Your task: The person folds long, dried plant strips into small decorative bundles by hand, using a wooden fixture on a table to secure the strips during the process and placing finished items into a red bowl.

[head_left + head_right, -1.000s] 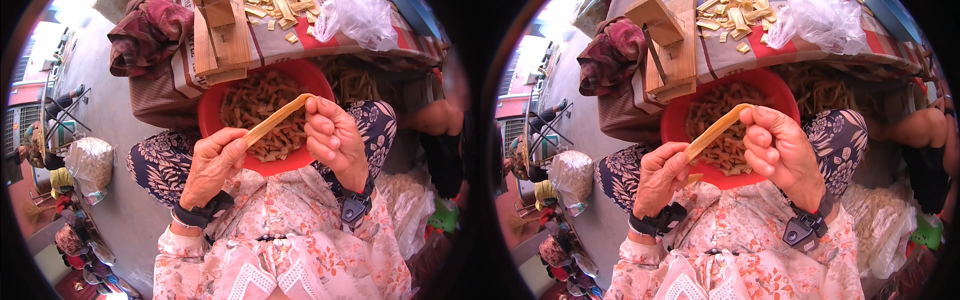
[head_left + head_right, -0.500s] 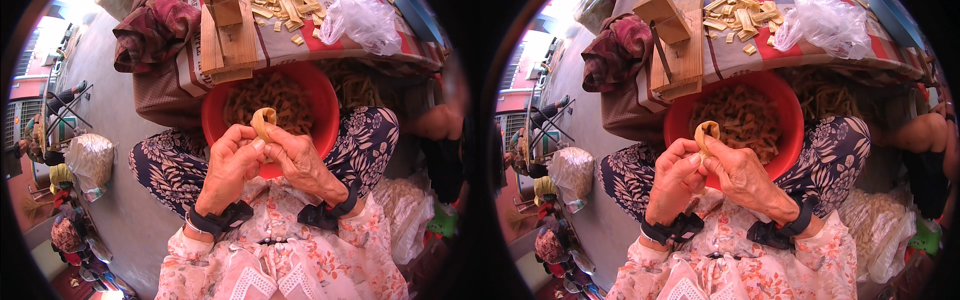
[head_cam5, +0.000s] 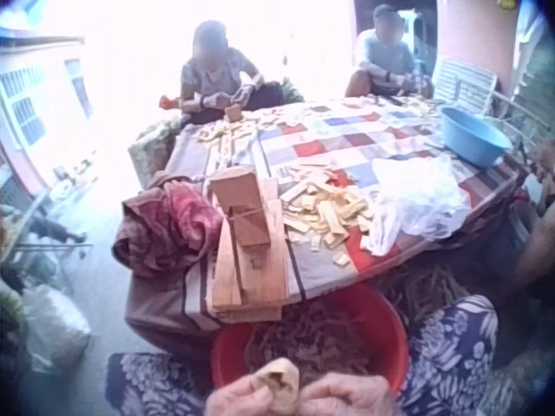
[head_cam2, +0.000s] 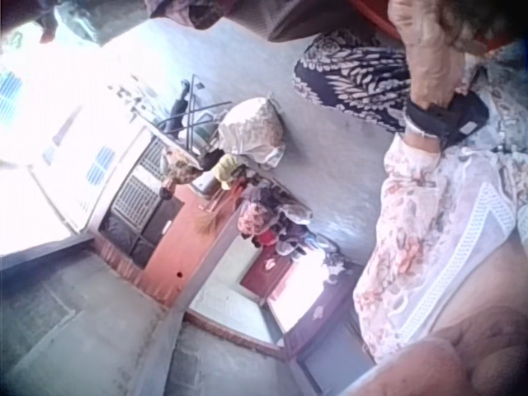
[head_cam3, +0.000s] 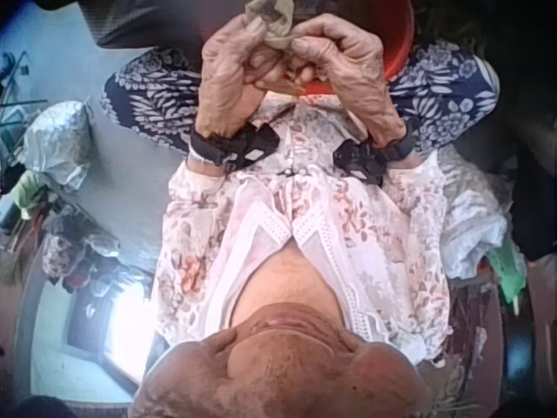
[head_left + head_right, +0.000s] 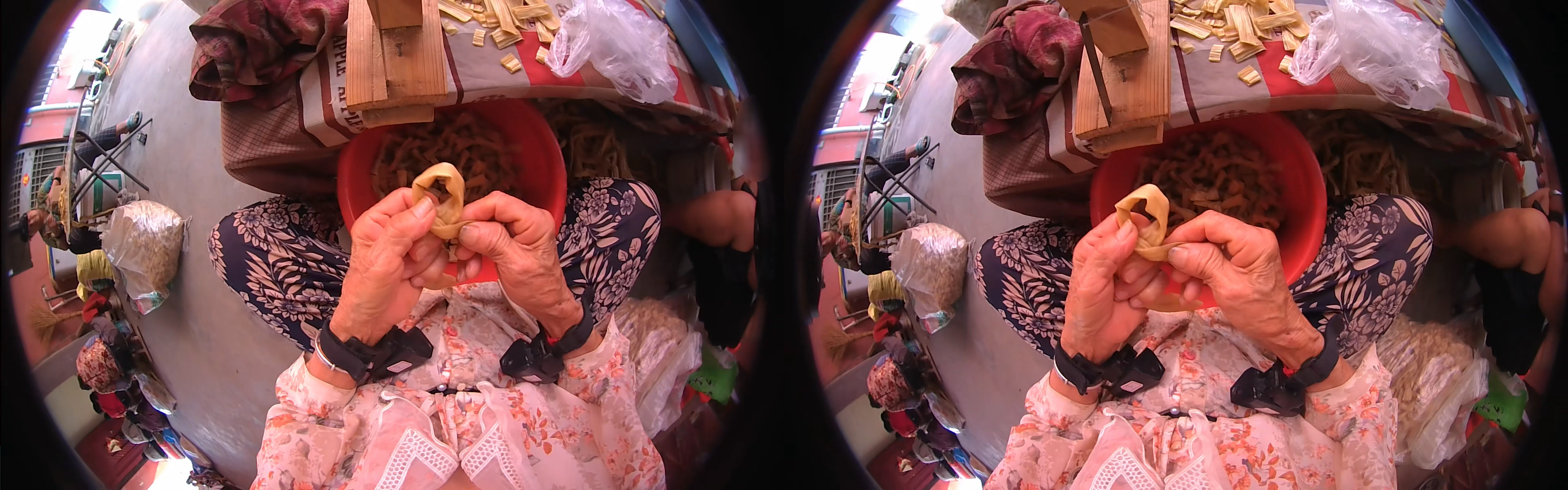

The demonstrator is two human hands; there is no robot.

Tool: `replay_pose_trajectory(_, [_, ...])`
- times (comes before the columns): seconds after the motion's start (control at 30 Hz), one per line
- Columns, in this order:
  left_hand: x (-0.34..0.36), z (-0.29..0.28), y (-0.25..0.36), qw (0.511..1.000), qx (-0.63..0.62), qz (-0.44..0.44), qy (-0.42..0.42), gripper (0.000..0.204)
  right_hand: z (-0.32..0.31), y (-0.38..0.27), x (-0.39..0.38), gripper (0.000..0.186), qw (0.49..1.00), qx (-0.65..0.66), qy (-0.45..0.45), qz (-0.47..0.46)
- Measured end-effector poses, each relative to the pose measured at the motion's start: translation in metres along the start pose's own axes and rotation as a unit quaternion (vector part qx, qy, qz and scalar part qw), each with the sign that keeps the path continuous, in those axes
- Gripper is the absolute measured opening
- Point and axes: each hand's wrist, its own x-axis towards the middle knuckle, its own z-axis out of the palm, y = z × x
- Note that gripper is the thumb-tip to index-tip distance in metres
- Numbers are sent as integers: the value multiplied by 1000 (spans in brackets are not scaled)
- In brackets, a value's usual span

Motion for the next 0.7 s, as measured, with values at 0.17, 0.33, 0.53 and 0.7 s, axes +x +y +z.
replay_pose_trajectory(0.17, [3,-13,-1,982,-70,-163,-62,15,-16,4,14,16,888,-325,-64,-320])
replay_pose_trajectory(0.33, [4,-22,5,965,-64,-242,-81,12,-19,-3,17,24,774,-447,-86,-440])
replay_pose_trajectory(0.53, [0,-27,9,955,-23,-270,-121,21,-22,-5,22,21,797,-417,-135,-415])
replay_pose_trajectory(0.7, [4,-24,13,974,-20,-225,-35,16,-19,7,34,13,886,-321,-68,-329])
